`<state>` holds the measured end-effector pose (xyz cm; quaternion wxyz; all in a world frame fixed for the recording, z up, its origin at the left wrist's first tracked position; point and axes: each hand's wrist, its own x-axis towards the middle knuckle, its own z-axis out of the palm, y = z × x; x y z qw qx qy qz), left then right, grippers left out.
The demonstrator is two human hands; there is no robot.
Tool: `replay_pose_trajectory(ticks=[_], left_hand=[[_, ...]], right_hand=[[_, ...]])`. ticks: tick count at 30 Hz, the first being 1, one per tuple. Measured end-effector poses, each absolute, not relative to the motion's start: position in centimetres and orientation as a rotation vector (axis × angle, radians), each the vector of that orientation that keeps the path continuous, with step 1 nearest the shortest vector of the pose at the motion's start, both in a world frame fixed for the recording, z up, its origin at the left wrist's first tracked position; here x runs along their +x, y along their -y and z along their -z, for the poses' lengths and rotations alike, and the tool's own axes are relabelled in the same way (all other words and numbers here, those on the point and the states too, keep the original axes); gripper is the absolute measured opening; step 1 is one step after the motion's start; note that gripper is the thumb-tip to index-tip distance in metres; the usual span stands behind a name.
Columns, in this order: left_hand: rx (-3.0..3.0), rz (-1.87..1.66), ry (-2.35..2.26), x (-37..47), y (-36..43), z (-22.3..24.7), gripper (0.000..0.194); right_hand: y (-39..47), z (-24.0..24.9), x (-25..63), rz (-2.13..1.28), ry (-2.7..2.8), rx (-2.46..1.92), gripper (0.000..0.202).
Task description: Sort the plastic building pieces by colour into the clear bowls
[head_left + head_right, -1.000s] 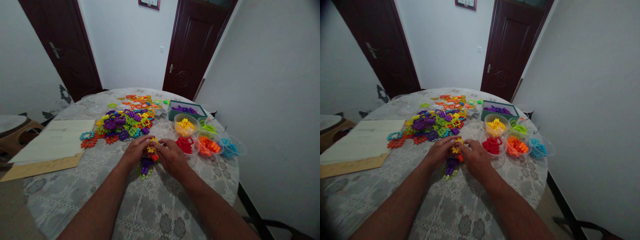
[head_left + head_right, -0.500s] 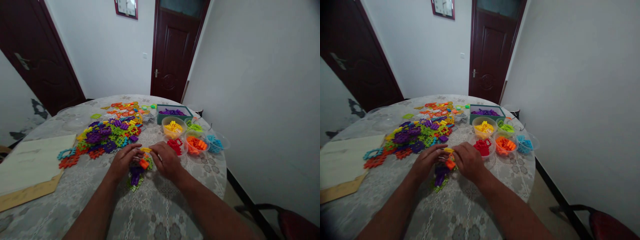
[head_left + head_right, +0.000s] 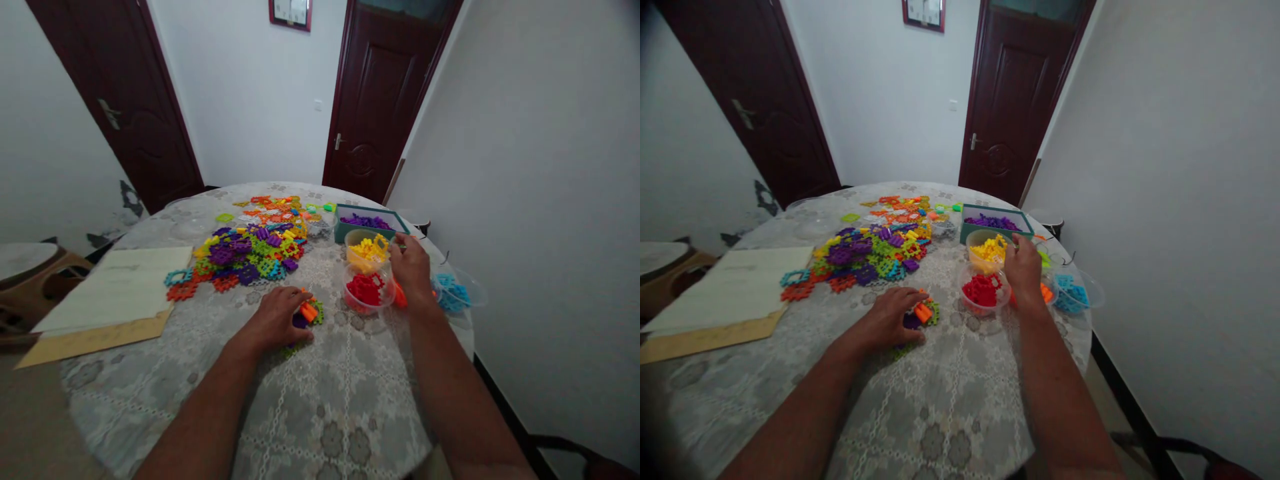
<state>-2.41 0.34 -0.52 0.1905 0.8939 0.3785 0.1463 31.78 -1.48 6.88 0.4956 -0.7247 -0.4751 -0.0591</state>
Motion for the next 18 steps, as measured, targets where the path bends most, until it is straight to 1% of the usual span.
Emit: replay_pose_trajectory(ticks=[3,7,9,11,13,18], left_hand=[[2.527,-0.401,-1.08,-2.3,-0.3,0.4,0.075],[2.539,-0.456,-1.089,-2.2,-0.4,0.7,0.067],[2.546,-0.489,-1.083,-2.1,-0.5,0.9,0.061],[2.546,-0.5,-1.086,-2.1,-0.5,1.0,0.057],[2.543,-0.503,-1.095,-2.1,-0.5,1.1,0.055],[2.488,-0.575,-1.074,-2.0,-0.9,1.3,0.057]], right_hand=[[3.5,-6.7,28.7,0.138,1.24,-1.664,0.039],[7.0,-4.6,22.2,-0.049,1.708,-1.46,0.029],[8.0,-2.7,19.5,-0.086,1.879,-1.451,0.035],[8.2,-0.7,17.7,-0.095,1.953,-1.541,0.047],[7.9,0.9,16.8,-0.131,1.994,-1.66,0.054],[6.7,2.5,16.9,-0.288,1.981,-1.761,0.049]])
